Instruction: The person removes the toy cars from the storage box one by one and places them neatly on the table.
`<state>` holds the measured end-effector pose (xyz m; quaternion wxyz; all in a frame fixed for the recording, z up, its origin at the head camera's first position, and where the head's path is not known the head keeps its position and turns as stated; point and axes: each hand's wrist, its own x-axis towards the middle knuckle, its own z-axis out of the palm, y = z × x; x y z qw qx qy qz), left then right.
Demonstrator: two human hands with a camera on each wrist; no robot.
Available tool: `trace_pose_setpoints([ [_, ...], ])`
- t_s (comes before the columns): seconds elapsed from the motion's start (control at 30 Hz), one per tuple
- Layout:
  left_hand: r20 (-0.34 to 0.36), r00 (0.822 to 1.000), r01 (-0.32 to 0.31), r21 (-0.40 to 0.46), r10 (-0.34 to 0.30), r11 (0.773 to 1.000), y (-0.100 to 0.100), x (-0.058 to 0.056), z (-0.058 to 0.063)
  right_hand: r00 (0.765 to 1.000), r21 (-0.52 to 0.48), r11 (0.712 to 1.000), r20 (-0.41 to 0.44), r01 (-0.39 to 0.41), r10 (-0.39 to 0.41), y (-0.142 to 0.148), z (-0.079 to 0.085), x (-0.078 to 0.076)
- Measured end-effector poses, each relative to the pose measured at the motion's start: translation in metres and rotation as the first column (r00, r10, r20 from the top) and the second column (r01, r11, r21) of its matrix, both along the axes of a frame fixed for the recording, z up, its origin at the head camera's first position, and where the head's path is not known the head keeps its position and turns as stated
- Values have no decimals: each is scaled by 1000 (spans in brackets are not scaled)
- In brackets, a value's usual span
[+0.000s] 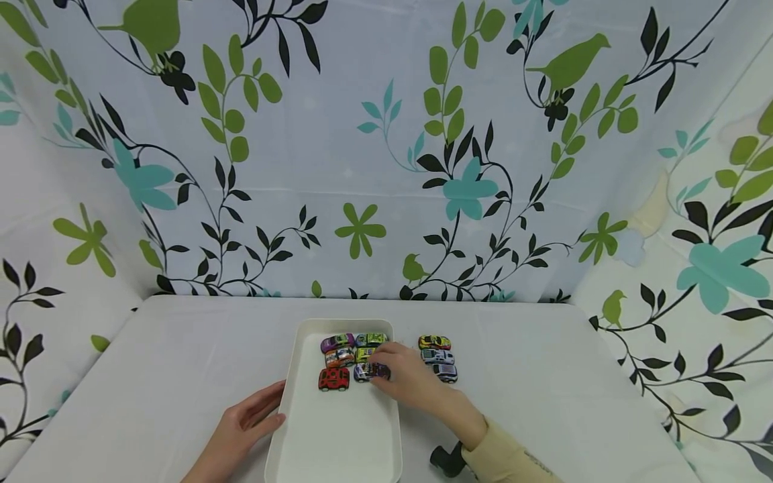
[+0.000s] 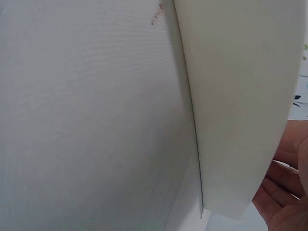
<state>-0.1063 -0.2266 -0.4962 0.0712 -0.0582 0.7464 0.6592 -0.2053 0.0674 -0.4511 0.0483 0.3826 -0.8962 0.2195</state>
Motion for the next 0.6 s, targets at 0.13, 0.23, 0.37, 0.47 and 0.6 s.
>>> trace_pose_setpoints([
  [0.13, -1, 1000, 1, -1, -1, 1000, 1, 0, 1, 1000, 16, 1000, -9, -3, 3, -4, -5, -2],
  [0.23, 3, 1000, -1, 1, 1, 1000, 1, 0, 1, 1000, 34, 999, -20, 4, -3, -5, -7, -3],
  [0.37, 4, 1000, -3, -2, 3, 1000, 0, 0, 1, 1000, 51, 999, -23, 19, -18, -7, -8, -4],
  [0.47, 4, 1000, -5, -1, 5, 1000, 0, 0, 0, 999, 50, 998, -20, 27, -26, -9, -9, -4],
  [0.6, -1, 1000, -2, 9, 2, 1000, 0, 0, 0, 999, 33, 999, -27, 18, -18, -11, -10, -4],
])
